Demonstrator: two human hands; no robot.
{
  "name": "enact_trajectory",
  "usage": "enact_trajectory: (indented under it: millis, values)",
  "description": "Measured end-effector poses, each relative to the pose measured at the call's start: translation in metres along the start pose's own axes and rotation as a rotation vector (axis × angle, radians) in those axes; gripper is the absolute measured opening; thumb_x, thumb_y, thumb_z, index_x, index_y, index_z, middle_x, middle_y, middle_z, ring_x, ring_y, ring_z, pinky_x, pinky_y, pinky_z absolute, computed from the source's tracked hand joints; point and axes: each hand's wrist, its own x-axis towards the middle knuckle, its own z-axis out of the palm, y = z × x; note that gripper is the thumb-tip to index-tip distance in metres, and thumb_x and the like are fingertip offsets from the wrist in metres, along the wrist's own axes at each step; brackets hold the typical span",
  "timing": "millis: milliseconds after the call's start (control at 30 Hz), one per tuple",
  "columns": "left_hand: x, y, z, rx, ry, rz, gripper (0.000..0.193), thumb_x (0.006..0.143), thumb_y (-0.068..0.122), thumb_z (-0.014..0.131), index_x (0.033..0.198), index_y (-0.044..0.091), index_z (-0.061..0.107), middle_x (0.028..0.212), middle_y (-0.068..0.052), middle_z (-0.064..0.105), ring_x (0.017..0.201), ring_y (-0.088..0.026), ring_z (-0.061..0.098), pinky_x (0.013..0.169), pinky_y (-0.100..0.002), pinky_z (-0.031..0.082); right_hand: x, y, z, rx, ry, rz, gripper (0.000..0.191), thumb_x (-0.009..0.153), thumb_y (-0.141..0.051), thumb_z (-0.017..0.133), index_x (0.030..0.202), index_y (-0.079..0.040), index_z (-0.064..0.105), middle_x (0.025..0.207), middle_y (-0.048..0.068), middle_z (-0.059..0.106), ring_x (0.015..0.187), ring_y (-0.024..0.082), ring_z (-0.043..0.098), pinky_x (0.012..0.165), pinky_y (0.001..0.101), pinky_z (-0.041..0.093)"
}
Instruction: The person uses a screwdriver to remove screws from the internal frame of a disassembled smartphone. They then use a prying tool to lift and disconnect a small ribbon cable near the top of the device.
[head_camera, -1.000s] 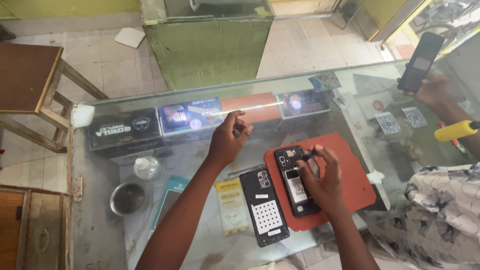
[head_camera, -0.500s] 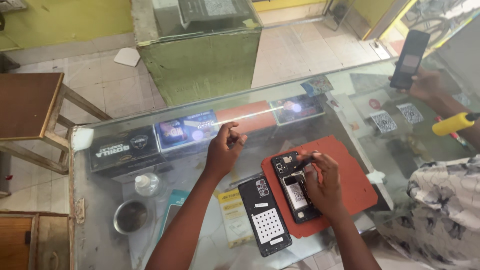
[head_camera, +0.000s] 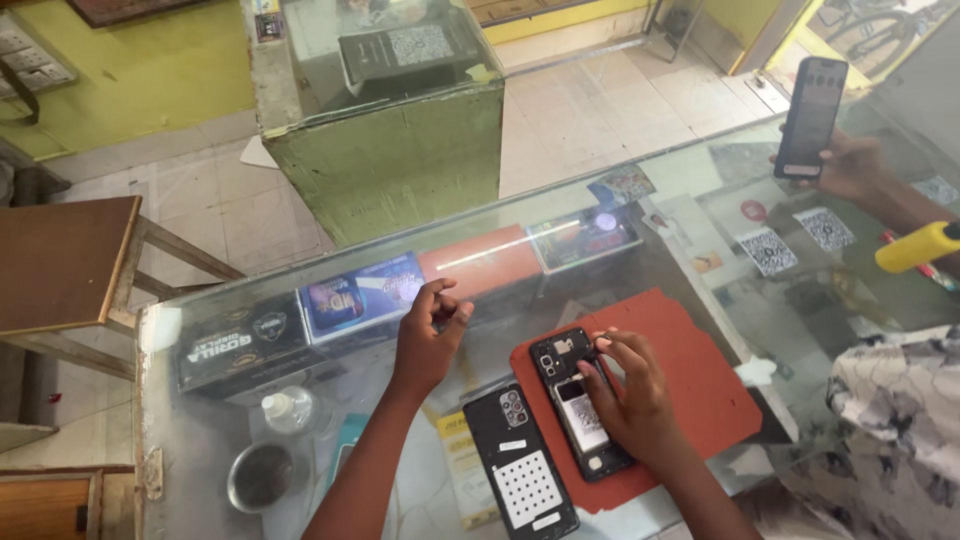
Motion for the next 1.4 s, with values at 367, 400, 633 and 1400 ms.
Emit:
enact_trajectory:
  millis: [367,400,633,1400]
  values:
    - [0.008,-0.01,0.016,-0.01,0.004,-0.025,0.038,0.092,0.017,0.073,0.125,0.004,0.06,0.086,-0.002,0.067,0.083,-0.012,0.065,0.083,-0.03,0.054,0.014,0.035,-0.006,0.119,-0.086,-0.12,0.053,0.087,0.009,0.056,0.135,-0.01,0.043,0.109,0.014,0.071,0.109,0.035,0.071,0.109,0.0652,0.044]
    - [0.01,-0.01,0.017,-0.007,0.005,-0.029,0.037,0.092,0.016,0.073,0.125,0.004,0.061,0.086,-0.002,0.068,0.083,-0.012,0.066,0.084,-0.03,0.054,0.015,0.037,-0.007,0.109,-0.066,-0.147,0.054,0.087,0.001,0.064,0.135,-0.011,0.042,0.11,0.016,0.069,0.109,0.036,0.069,0.108,0.0632,0.045]
    - [0.02,-0.009,0.023,-0.017,-0.015,-0.105,0.039,0.092,0.015,0.071,0.128,0.005,0.059,0.089,-0.002,0.074,0.088,-0.011,0.07,0.088,-0.03,0.054,0.018,0.052,-0.009,0.189,-0.087,-0.158,0.048,0.091,-0.003,0.067,0.132,-0.011,0.044,0.116,0.014,0.064,0.114,0.036,0.066,0.111,0.0612,0.044]
    - [0.013,-0.014,0.017,-0.007,-0.039,-0.055,0.04,0.093,0.018,0.072,0.128,0.004,0.059,0.091,-0.003,0.074,0.089,-0.013,0.07,0.09,-0.032,0.054,0.013,0.049,-0.004,0.181,-0.105,-0.066,0.057,0.087,0.007,0.064,0.136,-0.012,0.044,0.117,0.018,0.064,0.12,0.038,0.062,0.115,0.0595,0.042]
